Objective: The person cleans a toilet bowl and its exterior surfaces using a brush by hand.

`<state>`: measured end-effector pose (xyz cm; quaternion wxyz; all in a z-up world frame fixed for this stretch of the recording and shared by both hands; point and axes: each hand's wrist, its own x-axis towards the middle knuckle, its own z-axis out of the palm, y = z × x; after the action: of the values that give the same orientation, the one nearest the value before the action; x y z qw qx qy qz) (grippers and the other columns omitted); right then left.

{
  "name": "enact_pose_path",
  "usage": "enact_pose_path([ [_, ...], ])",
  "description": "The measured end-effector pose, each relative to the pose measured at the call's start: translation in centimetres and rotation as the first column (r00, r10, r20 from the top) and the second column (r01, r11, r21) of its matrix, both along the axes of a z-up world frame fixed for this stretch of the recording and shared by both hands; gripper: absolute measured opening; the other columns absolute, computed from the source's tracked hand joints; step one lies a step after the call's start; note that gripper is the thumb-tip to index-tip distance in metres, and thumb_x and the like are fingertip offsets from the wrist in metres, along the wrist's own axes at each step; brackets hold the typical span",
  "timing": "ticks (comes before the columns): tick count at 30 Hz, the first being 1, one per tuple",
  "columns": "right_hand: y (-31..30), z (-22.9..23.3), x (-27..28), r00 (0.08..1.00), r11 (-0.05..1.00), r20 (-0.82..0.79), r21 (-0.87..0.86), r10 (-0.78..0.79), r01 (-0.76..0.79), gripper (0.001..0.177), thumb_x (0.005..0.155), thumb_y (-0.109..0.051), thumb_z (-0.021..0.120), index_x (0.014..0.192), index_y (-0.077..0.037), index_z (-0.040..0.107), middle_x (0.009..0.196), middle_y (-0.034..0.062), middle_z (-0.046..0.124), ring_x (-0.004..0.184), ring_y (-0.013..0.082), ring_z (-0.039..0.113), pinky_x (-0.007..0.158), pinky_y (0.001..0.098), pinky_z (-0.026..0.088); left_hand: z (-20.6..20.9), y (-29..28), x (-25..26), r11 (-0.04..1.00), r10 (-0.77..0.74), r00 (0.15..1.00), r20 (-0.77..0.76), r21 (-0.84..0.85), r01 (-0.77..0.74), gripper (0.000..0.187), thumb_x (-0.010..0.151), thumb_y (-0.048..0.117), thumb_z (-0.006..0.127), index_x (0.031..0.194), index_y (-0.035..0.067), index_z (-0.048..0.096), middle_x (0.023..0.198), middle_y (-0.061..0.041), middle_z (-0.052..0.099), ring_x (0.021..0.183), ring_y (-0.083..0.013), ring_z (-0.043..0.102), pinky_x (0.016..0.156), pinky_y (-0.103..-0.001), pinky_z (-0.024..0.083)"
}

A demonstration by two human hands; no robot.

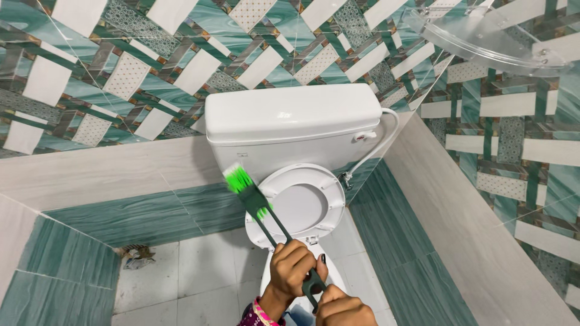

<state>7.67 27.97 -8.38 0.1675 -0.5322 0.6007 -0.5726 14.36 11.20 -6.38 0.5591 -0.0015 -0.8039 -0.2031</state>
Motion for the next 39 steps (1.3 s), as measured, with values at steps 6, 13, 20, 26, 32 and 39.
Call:
enact_pose_path([
  [6,-5.7,2.4,0.2,0.961,0.809,-0.140,-0.519,0.237,-0.276,0.057,0.107,-0.029,0.057,0.058,-0.005,0.042,0.059,0.0067,0.054,0.052,0.0228,0.059,0.064,0.0368,0.045,-5.6,-3.1,-1.6,0.997,-0.055,0.997,0.053,0.057,0.052,0.024,0.072,0.005,0.073,0.060,0.008,0.052,0.058,-0.004,0.050,0.057,-0.0205,0.052,0.054,-0.036,0.029],
  [13,-2.4,2.1,-0.8,0.979,0.944,-0.163,-0.284,0.123,-0.166,0.050,0.100,-0.018,0.065,0.054,-0.001,0.054,0.055,0.0101,0.063,0.045,0.0229,0.063,0.057,0.0366,0.051,-0.1,-5.0,-2.2,0.983,-0.097,0.993,-0.067,-0.159,0.086,0.030,0.076,0.007,0.076,0.060,0.010,0.051,0.060,-0.002,0.051,0.057,-0.0191,0.052,0.055,-0.035,0.028],
  [20,-6.0,3.8,-0.7,0.965,0.764,-0.169,-0.590,0.200,-0.262,0.036,0.094,-0.012,0.059,0.061,-0.002,0.048,0.060,0.0097,0.054,0.052,0.0237,0.058,0.062,0.0382,0.045,-1.8,-6.0,-2.2,0.986,-0.107,0.994,-0.020,-0.128,0.104,0.029,0.076,0.010,0.076,0.059,0.011,0.052,0.058,-0.001,0.049,0.056,-0.0195,0.051,0.057,-0.036,0.030],
  [26,-10.2,5.1,0.1,0.977,0.813,-0.118,-0.542,0.177,-0.212,0.038,0.093,-0.017,0.058,0.062,-0.002,0.043,0.057,0.0115,0.052,0.051,0.0246,0.053,0.062,0.0386,0.044,-5.6,-8.1,-3.3,0.990,-0.132,0.986,0.102,0.060,0.126,0.030,0.074,0.012,0.076,0.058,0.011,0.051,0.058,-0.002,0.050,0.058,-0.0190,0.054,0.059,-0.036,0.031],
  [32,-4.5,7.8,-0.8,0.944,0.906,-0.308,-0.356,0.116,-0.228,0.041,0.083,-0.009,0.075,0.054,-0.002,0.048,0.052,0.0111,0.057,0.043,0.0215,0.057,0.058,0.0356,0.051,0.5,-5.1,-3.0,0.983,-0.149,0.988,-0.036,-0.119,0.143,0.030,0.074,0.008,0.076,0.058,0.011,0.051,0.057,-0.001,0.049,0.054,-0.0187,0.049,0.055,-0.035,0.028],
  [39,-7.8,6.6,-1.2,0.995,0.799,-0.094,-0.595,0.040,-0.088,0.028,0.081,-0.011,0.059,0.056,0.000,0.050,0.053,0.0106,0.053,0.045,0.0213,0.056,0.059,0.0347,0.045,-1.6,-6.6,-5.5,0.988,-0.144,0.990,-0.007,-0.065,0.143,0.032,0.075,0.009,0.077,0.059,0.012,0.050,0.058,-0.001,0.049,0.057,-0.0191,0.051,0.057,-0.035,0.029],
])
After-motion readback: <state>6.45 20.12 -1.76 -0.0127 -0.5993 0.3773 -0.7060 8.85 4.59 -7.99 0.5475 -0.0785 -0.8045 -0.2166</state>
